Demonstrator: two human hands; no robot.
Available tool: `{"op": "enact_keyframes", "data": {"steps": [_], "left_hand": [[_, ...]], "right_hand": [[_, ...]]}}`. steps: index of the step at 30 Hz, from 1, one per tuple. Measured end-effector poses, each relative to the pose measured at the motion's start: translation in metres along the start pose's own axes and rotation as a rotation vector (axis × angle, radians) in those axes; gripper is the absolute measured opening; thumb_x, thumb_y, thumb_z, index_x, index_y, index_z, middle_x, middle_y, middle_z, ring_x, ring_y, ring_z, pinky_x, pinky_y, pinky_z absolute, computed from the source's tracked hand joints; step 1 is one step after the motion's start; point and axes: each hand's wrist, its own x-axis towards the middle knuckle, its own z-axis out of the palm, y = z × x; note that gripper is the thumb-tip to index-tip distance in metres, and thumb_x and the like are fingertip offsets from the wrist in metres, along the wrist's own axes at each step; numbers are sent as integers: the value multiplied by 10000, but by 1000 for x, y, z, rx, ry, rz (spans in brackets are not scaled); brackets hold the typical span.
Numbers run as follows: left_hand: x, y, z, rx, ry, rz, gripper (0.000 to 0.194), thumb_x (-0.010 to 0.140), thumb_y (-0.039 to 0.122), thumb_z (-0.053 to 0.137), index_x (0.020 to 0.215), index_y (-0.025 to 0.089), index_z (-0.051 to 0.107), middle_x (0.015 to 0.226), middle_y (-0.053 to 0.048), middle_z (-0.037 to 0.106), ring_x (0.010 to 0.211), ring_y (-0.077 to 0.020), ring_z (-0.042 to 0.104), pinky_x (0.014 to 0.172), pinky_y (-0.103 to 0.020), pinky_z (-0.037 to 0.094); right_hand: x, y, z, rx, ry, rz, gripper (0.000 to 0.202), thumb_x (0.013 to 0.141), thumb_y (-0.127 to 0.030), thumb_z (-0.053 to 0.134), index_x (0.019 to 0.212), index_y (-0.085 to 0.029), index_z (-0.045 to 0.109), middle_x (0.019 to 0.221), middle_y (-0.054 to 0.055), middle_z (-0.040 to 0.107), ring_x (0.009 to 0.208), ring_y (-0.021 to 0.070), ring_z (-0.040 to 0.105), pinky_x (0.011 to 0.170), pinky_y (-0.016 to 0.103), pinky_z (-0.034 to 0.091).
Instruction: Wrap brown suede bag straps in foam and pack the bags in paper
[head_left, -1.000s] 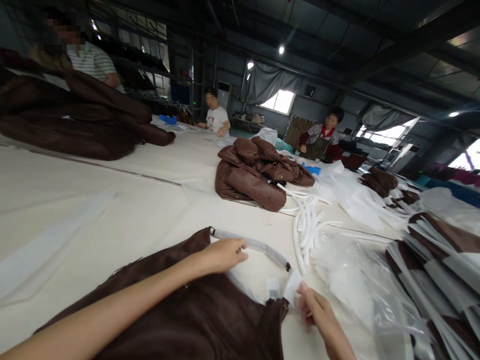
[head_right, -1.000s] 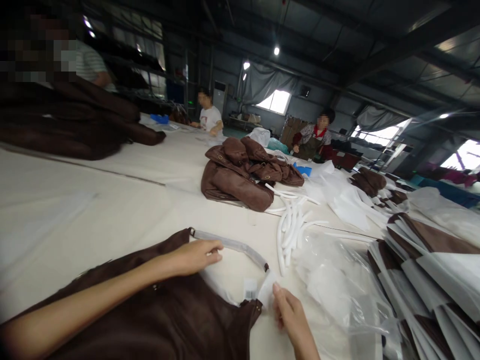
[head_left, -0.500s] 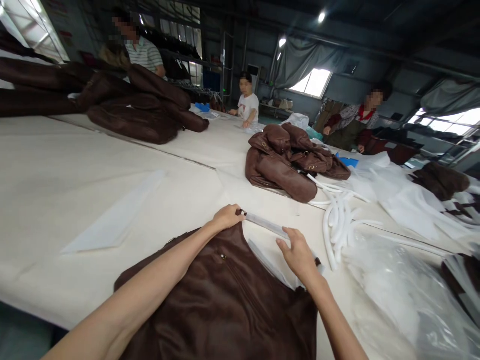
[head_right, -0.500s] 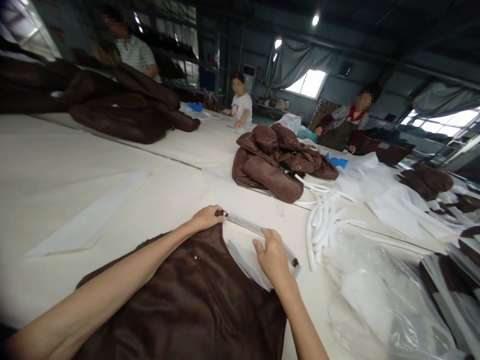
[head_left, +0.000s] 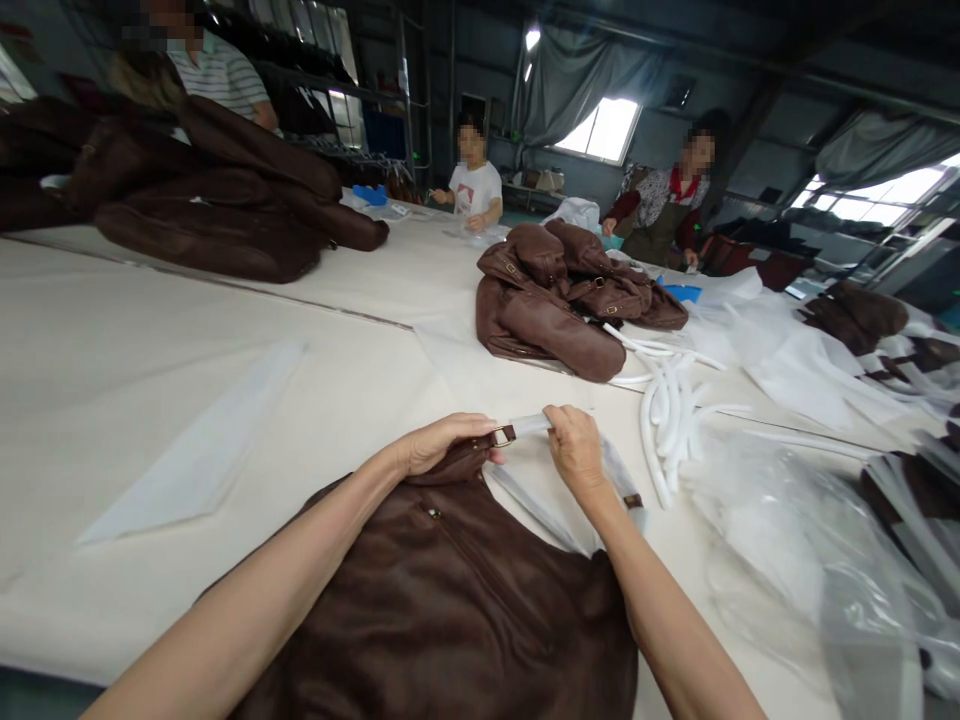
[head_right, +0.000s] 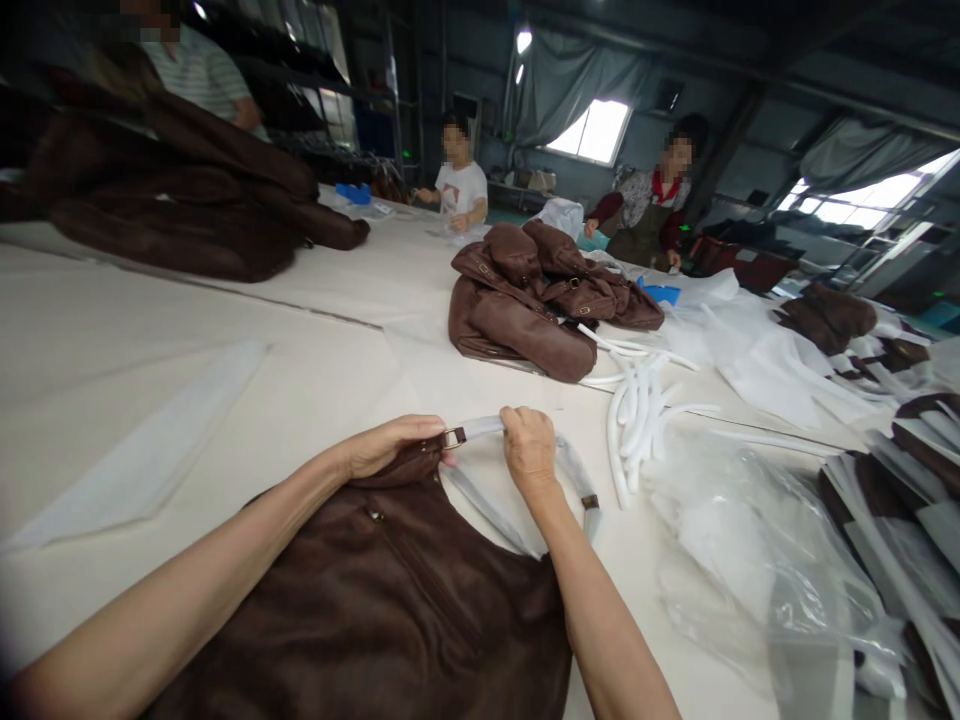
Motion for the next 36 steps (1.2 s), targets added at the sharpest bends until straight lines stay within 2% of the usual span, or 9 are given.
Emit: {"op": "enact_keyframes", "data": {"steps": [7,11,14,17,21,26,31,33,36], "left_hand": [[3,9,37,-10,-91,17,456,697,609,661,757,168,560,527,36,522,449,-99,398,477,-231,273],[6,32,51,169,21,141,420,761,591,603,685,188,511,533,54,490,471,-94,368,482,-221,251],[15,27,58,285,55,172,415,773,596,569,674,196,520,541,56,477,503,-112,384,508,-229,272],[31,1,64,424,60,99,425,740,623,530,644,209,523,532,44,497,526,-146,433,533,-247,304],[50,-8,76,563,109,48,397,739,604,486,649,222,548,523,34,520,539,-175,475,540,-259,317],[58,24,95,572,74,125,419,753,628,498,705,217,563,531,44,489,532,-161,440,527,-254,301],[53,-5,99,698,44,29,439,780,638,401,680,231,530,564,29,531,582,-188,518,596,-269,355],[52,-19,99,779,35,-30,421,803,615,374,687,241,528,576,27,551,617,-204,557,622,-273,367],[52,-27,98,813,13,-45,406,834,593,366,701,246,528,607,30,572,654,-208,577,644,-269,375]], "right_hand": [[-13,20,-14,27,160,17,323,930,-91,399,1060,-182,680,834,79,633,825,227,534,831,355,401],[-30,20,-35,34,222,47,437,909,-97,410,1315,-168,556,1244,132,618,1197,259,503,1037,439,359],[-68,12,-60,122,236,96,483,942,-147,403,1424,-134,437,1468,155,464,1396,274,345,1142,520,255],[-126,-5,-75,244,89,126,352,991,-264,428,1319,-205,543,1402,101,551,1359,253,416,1169,524,233],[-191,-25,-60,377,-130,72,321,989,-395,489,1276,-273,568,1333,43,618,1325,232,471,1199,537,172],[-212,-27,-44,462,30,167,268,965,-305,545,1224,-260,598,1266,35,658,1247,203,552,1210,484,194],[-235,7,-78,568,331,321,250,972,-162,474,1162,-227,621,1023,57,698,972,156,658,910,273,529],[-252,38,-91,463,459,456,218,974,-182,476,1097,-220,652,978,70,691,941,175,662,839,277,550],[-269,94,-100,251,543,615,218,969,-286,498,1027,-204,692,1029,106,694,980,222,666,900,369,549]]}}
